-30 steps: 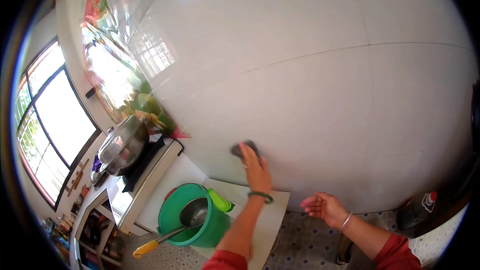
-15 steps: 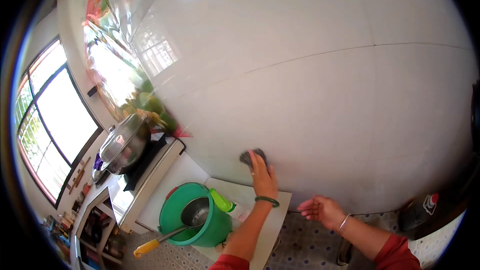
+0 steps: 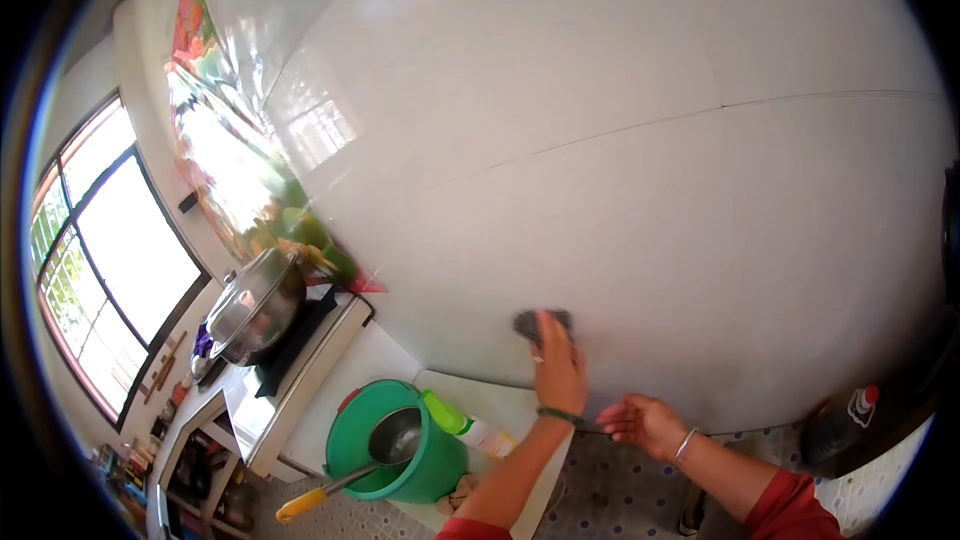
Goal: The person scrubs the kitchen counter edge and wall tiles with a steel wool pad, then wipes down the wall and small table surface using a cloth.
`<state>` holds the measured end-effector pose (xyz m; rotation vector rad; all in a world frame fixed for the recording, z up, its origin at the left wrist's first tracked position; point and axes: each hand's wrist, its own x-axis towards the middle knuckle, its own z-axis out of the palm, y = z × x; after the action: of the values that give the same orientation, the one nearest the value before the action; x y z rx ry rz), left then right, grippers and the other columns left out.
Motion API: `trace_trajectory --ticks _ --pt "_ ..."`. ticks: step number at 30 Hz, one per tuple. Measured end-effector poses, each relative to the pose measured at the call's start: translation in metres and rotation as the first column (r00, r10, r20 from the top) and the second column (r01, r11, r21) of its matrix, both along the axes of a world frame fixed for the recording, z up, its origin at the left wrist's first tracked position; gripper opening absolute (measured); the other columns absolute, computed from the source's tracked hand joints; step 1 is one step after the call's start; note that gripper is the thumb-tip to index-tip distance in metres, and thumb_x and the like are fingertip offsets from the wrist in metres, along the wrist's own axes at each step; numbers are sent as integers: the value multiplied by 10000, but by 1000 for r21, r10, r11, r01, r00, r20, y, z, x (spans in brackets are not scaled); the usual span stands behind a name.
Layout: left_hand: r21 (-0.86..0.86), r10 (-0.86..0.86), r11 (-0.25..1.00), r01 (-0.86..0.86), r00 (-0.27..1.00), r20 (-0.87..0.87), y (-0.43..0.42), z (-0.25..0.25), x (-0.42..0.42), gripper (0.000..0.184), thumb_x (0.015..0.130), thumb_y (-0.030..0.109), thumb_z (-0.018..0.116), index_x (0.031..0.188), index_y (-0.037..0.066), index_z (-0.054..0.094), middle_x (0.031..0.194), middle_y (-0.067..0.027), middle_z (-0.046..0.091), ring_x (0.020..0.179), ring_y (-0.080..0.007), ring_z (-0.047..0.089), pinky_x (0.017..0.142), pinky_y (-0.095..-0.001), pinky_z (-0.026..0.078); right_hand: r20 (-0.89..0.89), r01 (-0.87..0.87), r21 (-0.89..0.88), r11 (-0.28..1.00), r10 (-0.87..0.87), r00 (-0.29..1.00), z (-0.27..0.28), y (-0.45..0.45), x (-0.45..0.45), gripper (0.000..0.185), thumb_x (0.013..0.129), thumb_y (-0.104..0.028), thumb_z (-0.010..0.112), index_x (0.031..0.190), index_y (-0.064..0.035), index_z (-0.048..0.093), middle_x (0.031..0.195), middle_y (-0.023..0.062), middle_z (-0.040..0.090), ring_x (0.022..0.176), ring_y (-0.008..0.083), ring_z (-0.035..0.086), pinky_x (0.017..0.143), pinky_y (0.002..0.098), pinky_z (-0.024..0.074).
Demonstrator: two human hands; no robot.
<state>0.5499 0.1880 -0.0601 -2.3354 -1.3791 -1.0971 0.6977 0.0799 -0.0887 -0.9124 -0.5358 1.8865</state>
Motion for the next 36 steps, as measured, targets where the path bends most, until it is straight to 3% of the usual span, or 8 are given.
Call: trace_trajectory --ticks 3,9,15,19,23,28,33,36 --pt "-101 -23 995 16 997 -76 -19 23 16 622 914 154 520 1437 -54 256 1544 -212 145 1374 -369 293 1125 -495 220 -9 10 4 1000 -10 1000 -5 -4 10 457 986 -327 357 994 20 653 1000 136 691 852 195 642 769 316 511" --pt "315 -15 946 -80 958 288 9 155 32 597 919 125 506 1424 -86 270 1537 -225 179 1406 -377 221 1137 -457 210 -2 48 24 999 -48 999 -7 -5 26 450 982 -322 362 1004 20 653 1012 134 689 851 200 641 763 317 509" --pt "371 48 917 145 884 -464 5 89 13 666 848 92 586 1430 -54 298 1497 -181 315 1319 -383 384 1103 -515 258 -39 0 32 999 1 999 -2 -6 25 436 979 -304 360 1006 19 653 1025 132 687 842 196 640 760 315 509" --pt "390 257 896 -212 964 -69 12 157 -10 648 871 158 573 1438 -16 312 1520 -122 286 1338 -355 359 1121 -516 229 39 39 26 999 -40 998 -2 -10 25 433 978 -298 358 1009 20 651 1019 133 689 848 194 641 759 313 511" --pt "332 60 936 114 879 -473 -7 130 13 600 860 178 594 1394 -13 396 1530 -97 267 1330 -367 353 1132 -490 232 -24 11 12 1000 -11 1000 -4 -3 19 432 979 -298 359 1004 19 651 1009 131 692 856 187 641 761 311 513" --pt "385 167 919 -86 969 -182 -11 140 30 568 844 188 614 1350 -15 455 1513 -83 303 1327 -404 341 1129 -498 236 0 -12 32 999 12 1000 -4 -6 11 431 987 -294 351 992 14 652 1025 132 689 866 191 643 784 309 512" --pt "345 46 935 84 935 -352 -15 126 32 575 871 147 565 1392 -20 389 1526 -87 282 1344 -368 333 1134 -485 230 -16 2 20 1000 -1 1000 -4 -3 18 435 990 -296 348 988 15 652 1025 132 689 864 189 643 791 310 511" --pt "355 241 911 -210 969 -47 -11 159 37 622 871 161 560 1424 -15 335 1530 -109 271 1353 -403 299 1140 -473 213 -2 15 15 1000 -15 1000 -4 -9 20 443 993 -310 350 984 15 652 1020 130 691 855 186 645 785 311 514"
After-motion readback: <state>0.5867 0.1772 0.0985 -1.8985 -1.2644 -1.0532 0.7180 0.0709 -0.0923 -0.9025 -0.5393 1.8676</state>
